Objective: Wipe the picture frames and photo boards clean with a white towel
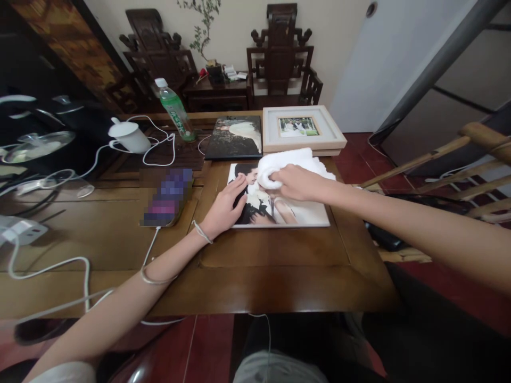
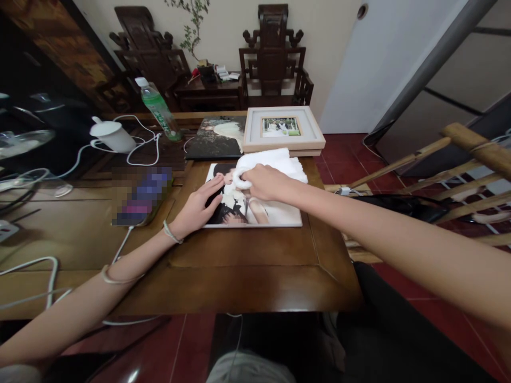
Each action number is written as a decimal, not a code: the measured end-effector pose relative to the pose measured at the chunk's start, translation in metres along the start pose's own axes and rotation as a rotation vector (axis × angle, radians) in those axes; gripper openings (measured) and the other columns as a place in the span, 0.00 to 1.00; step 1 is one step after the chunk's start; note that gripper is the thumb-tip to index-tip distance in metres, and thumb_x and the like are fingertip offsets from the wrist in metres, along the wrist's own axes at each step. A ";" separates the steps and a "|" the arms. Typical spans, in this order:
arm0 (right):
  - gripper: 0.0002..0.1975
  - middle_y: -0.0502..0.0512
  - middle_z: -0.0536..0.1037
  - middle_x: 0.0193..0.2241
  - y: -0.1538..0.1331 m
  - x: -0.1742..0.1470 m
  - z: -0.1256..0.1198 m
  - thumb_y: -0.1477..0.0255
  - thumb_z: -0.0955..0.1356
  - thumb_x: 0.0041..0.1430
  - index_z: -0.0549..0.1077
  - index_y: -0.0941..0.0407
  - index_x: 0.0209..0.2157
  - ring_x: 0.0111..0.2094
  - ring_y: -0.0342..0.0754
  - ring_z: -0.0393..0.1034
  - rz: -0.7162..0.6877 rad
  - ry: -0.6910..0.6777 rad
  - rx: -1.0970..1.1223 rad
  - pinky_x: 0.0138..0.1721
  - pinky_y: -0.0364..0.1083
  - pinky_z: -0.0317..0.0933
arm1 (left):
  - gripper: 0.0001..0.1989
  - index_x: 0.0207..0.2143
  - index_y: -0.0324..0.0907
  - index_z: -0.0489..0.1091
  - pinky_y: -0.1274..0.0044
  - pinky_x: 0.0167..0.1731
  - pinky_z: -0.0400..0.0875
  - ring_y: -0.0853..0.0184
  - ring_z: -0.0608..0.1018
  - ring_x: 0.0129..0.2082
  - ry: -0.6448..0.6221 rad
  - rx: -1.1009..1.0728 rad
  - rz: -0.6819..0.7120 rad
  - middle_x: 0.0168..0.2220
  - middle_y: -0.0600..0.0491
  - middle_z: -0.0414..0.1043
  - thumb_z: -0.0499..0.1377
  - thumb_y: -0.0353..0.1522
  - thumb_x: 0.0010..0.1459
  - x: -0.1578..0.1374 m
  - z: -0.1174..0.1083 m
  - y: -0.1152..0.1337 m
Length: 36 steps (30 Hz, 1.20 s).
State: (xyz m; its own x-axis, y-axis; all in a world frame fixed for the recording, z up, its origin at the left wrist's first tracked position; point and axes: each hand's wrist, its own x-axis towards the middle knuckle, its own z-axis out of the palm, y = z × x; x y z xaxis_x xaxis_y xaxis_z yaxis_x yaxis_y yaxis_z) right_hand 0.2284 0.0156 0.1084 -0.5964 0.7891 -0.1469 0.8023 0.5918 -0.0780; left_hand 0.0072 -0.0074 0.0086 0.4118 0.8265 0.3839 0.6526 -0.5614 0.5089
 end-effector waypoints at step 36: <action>0.22 0.71 0.68 0.58 -0.001 -0.099 0.040 0.87 0.60 0.49 0.76 0.62 0.42 0.57 0.66 0.64 0.004 0.048 -0.097 0.51 0.62 0.61 | 0.24 0.62 0.36 0.62 0.61 0.65 0.53 0.58 0.59 0.66 -0.007 -0.006 -0.012 0.65 0.42 0.58 0.49 0.36 0.66 -0.001 -0.001 0.000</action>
State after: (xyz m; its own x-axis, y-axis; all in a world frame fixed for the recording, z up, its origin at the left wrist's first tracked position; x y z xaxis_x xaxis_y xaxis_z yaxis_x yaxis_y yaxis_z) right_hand 0.2880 -0.0696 0.0831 -0.5958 0.7969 -0.0999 0.7996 0.6002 0.0186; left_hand 0.0065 -0.0087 0.0089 0.4084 0.8334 0.3725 0.6537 -0.5518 0.5178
